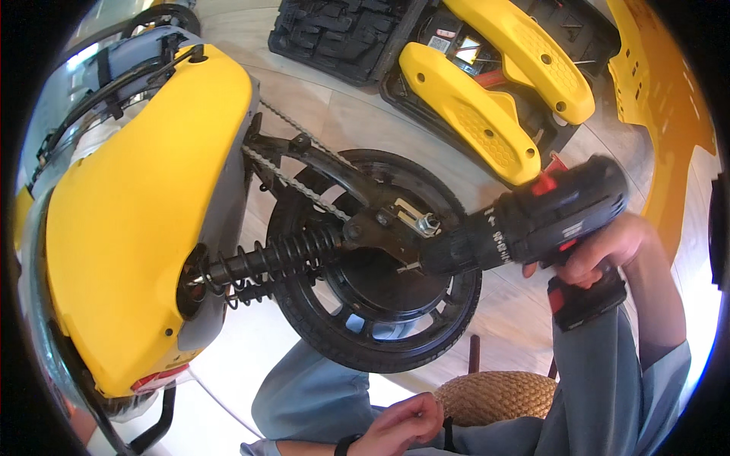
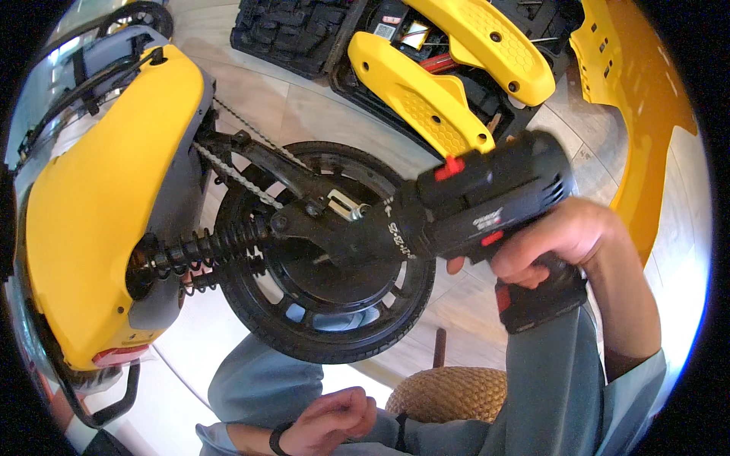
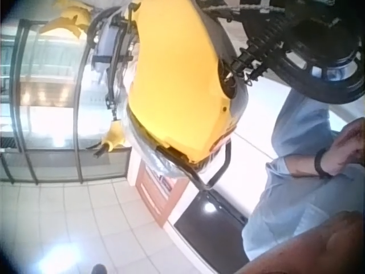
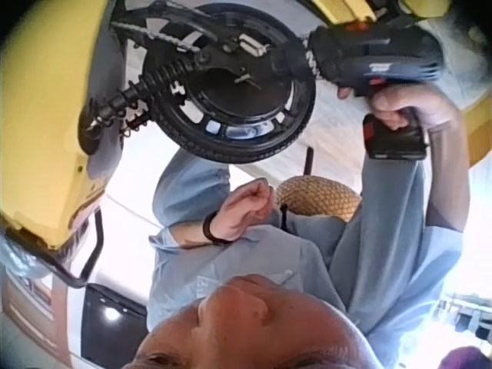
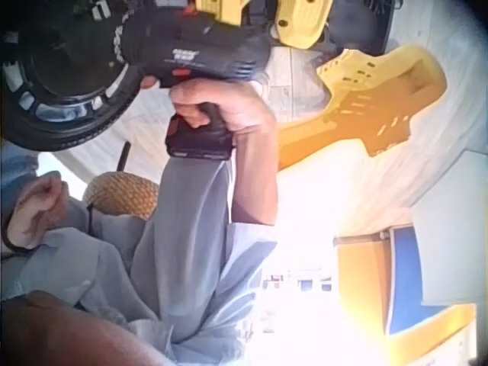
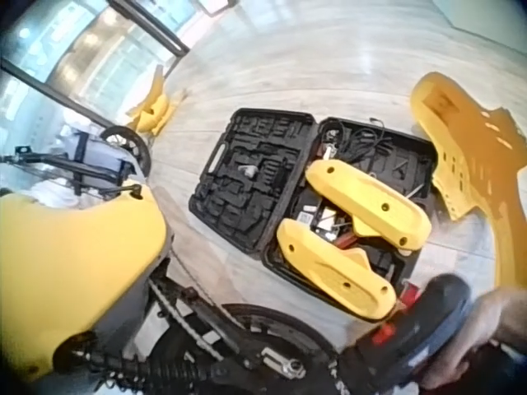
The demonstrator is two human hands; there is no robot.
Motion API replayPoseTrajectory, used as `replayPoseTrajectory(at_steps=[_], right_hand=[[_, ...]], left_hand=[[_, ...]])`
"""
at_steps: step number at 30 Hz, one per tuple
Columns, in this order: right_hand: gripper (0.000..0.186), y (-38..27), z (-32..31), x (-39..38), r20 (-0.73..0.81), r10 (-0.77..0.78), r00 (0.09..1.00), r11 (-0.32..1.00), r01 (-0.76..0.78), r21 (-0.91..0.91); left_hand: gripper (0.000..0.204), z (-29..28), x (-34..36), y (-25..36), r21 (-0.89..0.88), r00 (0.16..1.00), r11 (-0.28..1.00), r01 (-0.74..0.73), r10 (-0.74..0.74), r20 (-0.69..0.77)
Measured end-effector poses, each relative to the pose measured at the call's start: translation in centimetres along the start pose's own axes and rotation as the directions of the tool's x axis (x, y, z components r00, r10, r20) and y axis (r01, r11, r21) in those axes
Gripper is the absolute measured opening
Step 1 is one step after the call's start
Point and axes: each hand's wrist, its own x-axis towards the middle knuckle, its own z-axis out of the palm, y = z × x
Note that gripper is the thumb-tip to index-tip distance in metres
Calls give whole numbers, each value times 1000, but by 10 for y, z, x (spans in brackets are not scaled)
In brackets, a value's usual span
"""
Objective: Disassembling and repairing a yellow electric scooter using a power drill.
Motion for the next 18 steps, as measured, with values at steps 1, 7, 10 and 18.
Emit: replayPoseTrajectory(at_steps=[1,7,10,18], right_hand=[[75,11,-5,-7,-2,14,1000,995,-14,98],[65,31,12,-37,-149,68,986,984,-41,175],[50,17,45,-46,-108,36,994,999,-34,21],[42,6,154,-83,-475,-180,862,975,93,-202]], left_hand=[[25,3,3,-1,-30,1000,999,16,-16,13],[22,-4,-1,-30,-86,996,996,-9,17,91],[22,-14,-10,-33,-64,986,998,28,-17,164],[32,-22,-34,-22,94,804,841,-533,469,367]])
